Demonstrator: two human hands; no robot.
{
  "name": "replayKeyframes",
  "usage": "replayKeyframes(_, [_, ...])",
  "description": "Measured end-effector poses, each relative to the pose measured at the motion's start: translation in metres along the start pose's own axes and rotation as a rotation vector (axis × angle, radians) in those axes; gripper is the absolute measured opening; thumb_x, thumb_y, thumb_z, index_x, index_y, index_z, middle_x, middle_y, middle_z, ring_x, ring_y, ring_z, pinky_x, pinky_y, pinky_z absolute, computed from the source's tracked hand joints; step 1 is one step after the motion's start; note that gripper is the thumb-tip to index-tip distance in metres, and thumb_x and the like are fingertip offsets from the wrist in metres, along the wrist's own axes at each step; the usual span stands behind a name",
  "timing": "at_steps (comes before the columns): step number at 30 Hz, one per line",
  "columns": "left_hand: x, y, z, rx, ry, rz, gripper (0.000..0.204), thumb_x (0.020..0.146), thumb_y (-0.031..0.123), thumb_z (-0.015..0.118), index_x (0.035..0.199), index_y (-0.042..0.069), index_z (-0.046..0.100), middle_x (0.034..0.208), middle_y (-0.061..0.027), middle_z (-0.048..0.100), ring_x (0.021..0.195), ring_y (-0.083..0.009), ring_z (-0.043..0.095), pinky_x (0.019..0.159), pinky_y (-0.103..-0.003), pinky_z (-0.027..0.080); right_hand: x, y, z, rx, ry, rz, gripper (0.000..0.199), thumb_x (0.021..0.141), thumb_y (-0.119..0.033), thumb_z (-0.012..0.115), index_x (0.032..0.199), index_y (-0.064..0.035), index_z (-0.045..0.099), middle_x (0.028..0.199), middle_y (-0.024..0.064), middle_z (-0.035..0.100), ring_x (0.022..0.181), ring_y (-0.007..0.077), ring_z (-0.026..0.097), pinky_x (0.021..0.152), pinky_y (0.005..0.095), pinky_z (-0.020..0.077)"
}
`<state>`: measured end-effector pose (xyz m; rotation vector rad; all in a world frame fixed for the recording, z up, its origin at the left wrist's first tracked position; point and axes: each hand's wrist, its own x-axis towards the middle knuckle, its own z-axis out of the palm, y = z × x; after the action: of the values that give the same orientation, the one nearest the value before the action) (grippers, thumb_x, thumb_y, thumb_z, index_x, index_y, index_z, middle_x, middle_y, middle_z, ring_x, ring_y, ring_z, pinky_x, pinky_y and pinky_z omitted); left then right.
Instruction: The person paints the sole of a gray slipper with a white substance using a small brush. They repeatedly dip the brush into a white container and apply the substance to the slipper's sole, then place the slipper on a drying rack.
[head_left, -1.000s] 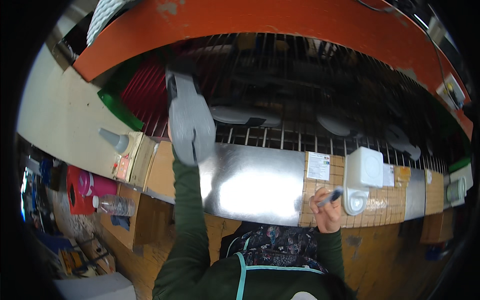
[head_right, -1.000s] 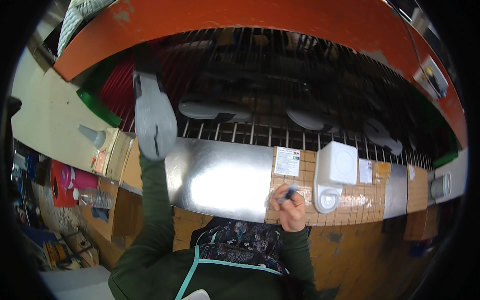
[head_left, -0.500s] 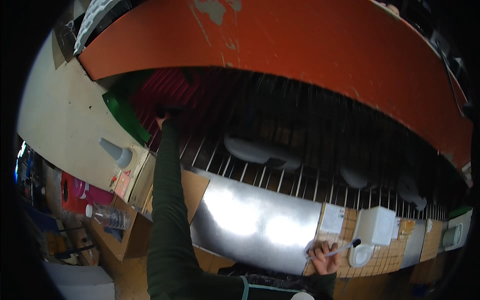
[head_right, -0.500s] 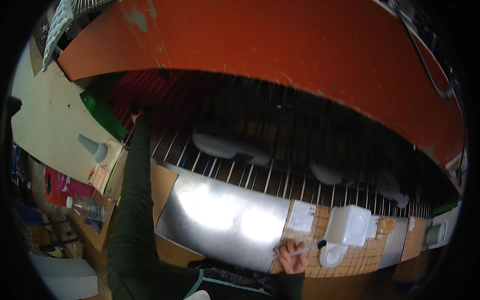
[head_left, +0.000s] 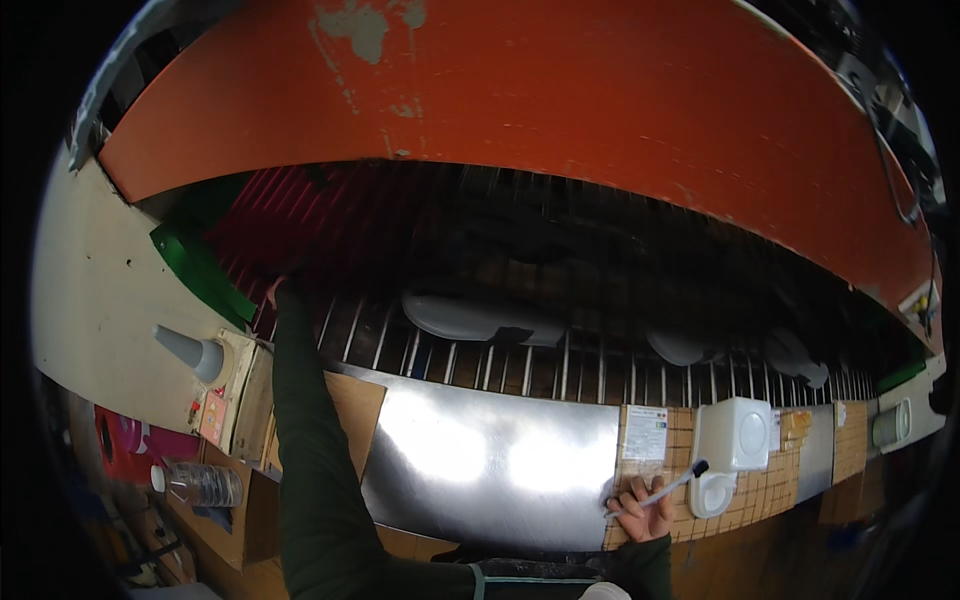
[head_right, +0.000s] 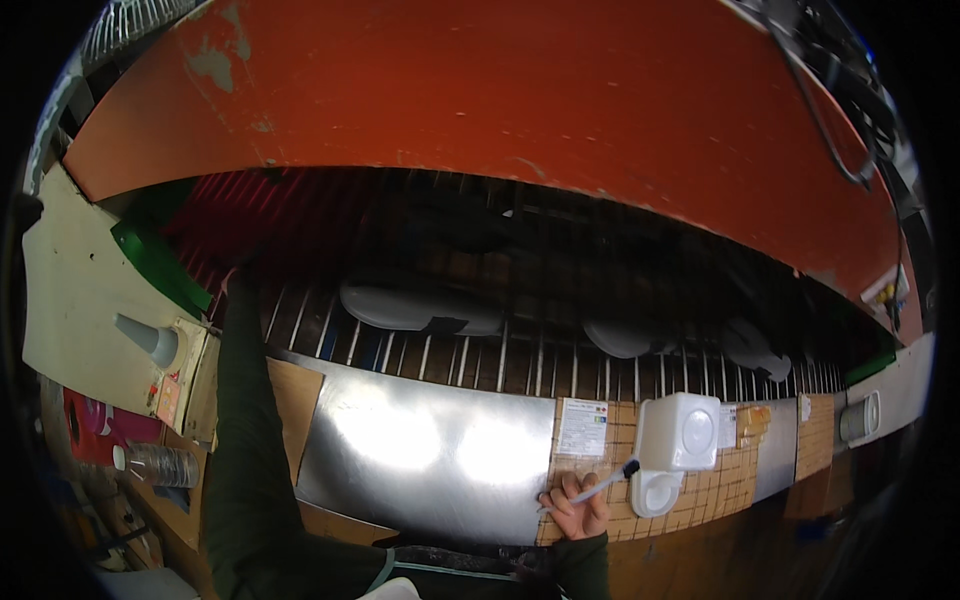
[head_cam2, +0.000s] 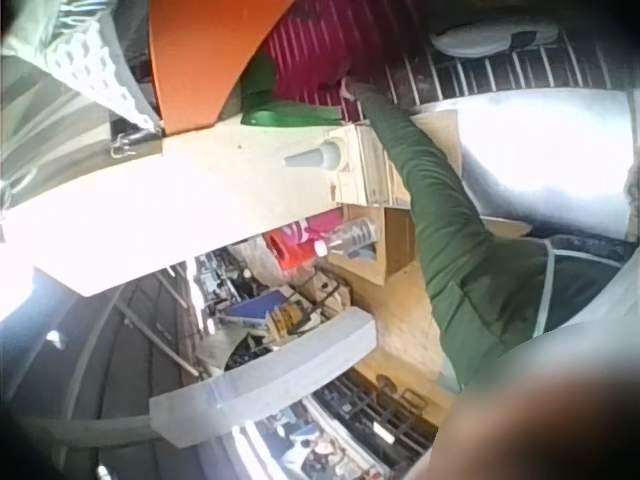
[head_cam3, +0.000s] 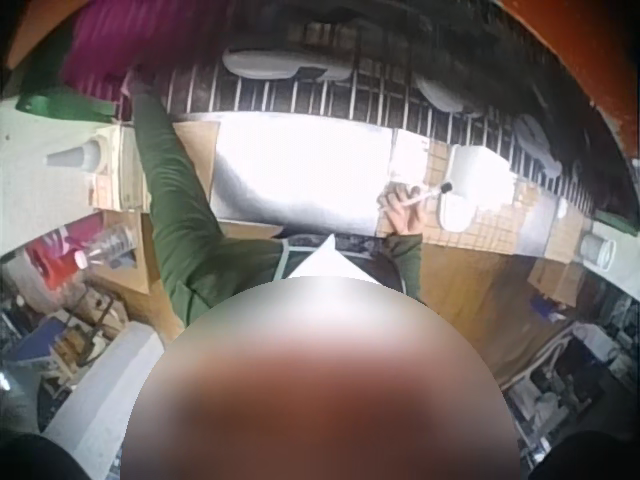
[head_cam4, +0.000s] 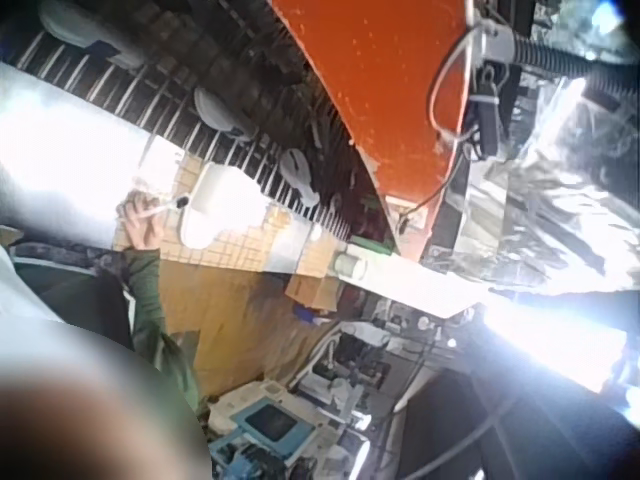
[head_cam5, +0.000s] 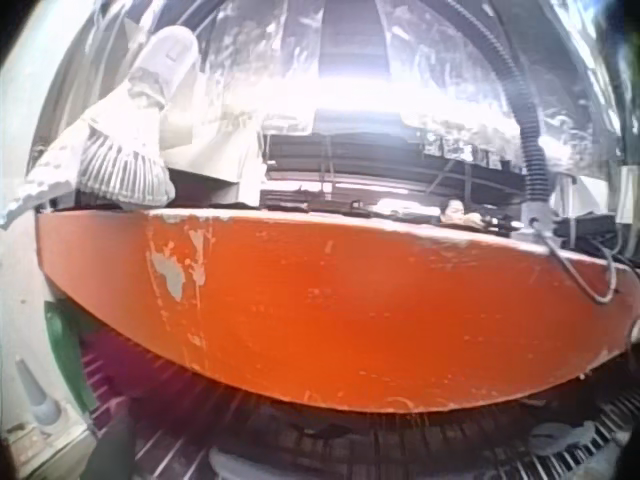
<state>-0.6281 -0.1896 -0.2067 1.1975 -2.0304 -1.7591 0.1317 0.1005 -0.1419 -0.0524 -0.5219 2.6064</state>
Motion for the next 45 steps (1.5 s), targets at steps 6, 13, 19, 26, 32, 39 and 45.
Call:
replayKeyframes(6, [-0.111,0.011,0.003,-0.008,0.068,0.33,0.046,0.086,0.024,0.064,0.123,-0.002,0.056,0.119,-0.0236,0.061,0.113,-0.0333,0.059,0.096,-0.045,0.048,0.003,0.003,0.006,0.03,-0.02,-0.009,0.019,0.097,-0.028,0.056,0.11,-0.0164,0.063,0.094,0.001,0.051,0.069,0.0112,0.046,0.084,0.0396,0.0355])
replayKeyframes(13, [-0.312,-0.018,0.05,0.029,-0.782,0.416,0.05,0.086,0.025,0.064,0.126,-0.002,0.053,0.121,-0.0232,0.059,0.114,-0.0339,0.058,0.097,-0.045,0.048,0.004,0.005,0.007,0.136,0.017,-0.002,0.022,0.098,-0.029,0.053,0.109,-0.0154,0.067,0.095,0.0029,0.055,0.073,0.0129,0.046,0.085,0.0388,0.0371])
replayKeyframes(19, [-0.448,-0.061,0.098,0.183,-1.208,0.189,0.053,0.087,0.027,0.065,0.129,-0.002,0.05,0.123,-0.0229,0.057,0.115,-0.0345,0.057,0.097,-0.046,0.048,-0.026,-0.013,0.02,0.105,-0.009,-0.001,0.019,0.095,-0.031,0.056,0.102,-0.0141,0.061,0.093,0.0032,0.053,0.076,0.0168,0.051,0.087,0.0437,0.0378])
replayKeyframes(26, [-0.538,-0.087,0.178,0.175,-1.355,-0.041,0.056,0.087,0.028,0.065,0.132,-0.001,0.046,0.125,-0.0225,0.056,0.116,-0.0351,0.056,0.098,-0.046,0.048,-0.117,-0.147,0.018,-0.22,-0.037,-0.582,0.018,0.098,-0.036,0.053,0.104,-0.0211,0.062,0.089,0.0,0.047,0.068,0.012,0.043,0.077,0.0411,0.0348])
replayKeyframes(32, [-0.604,-0.099,0.216,0.172,-1.441,-0.159,0.06,0.088,0.029,0.066,0.134,-0.001,0.043,0.127,-0.0221,0.054,0.117,-0.0357,0.055,0.099,-0.047,0.048,-0.126,-0.192,-0.044,-0.2,0.072,-0.953,0.031,0.104,-0.036,0.04,0.12,-0.0169,0.058,0.093,0.0008,0.048,0.07,0.0114,0.047,0.086,0.0472,0.0372])
replayKeyframes(39, [-0.674,-0.103,0.222,0.168,-1.499,-0.226,0.064,0.088,0.031,0.066,0.137,0.0,0.04,0.129,-0.0217,0.052,0.118,-0.0363,0.054,0.099,-0.047,0.047,-0.112,-0.177,-0.08,-0.026,0.225,-0.988,0.034,0.105,-0.034,0.037,0.121,-0.0156,0.061,0.092,0.0024,0.051,0.067,0.0129,0.047,0.081,0.0444,0.0388])
replayKeyframes(45, [-0.715,-0.093,0.265,0.077,-1.533,-0.298,0.067,0.089,0.032,0.067,0.14,0.0,0.037,0.131,-0.0213,0.051,0.118,-0.0368,0.053,0.1,-0.048,0.047,-0.11,-0.177,-0.073,-0.023,0.192,-0.974,0.033,0.105,-0.033,0.036,0.119,-0.0159,0.062,0.092,0.0029,0.051,0.065,0.0133,0.046,0.082,0.0457,0.0371])
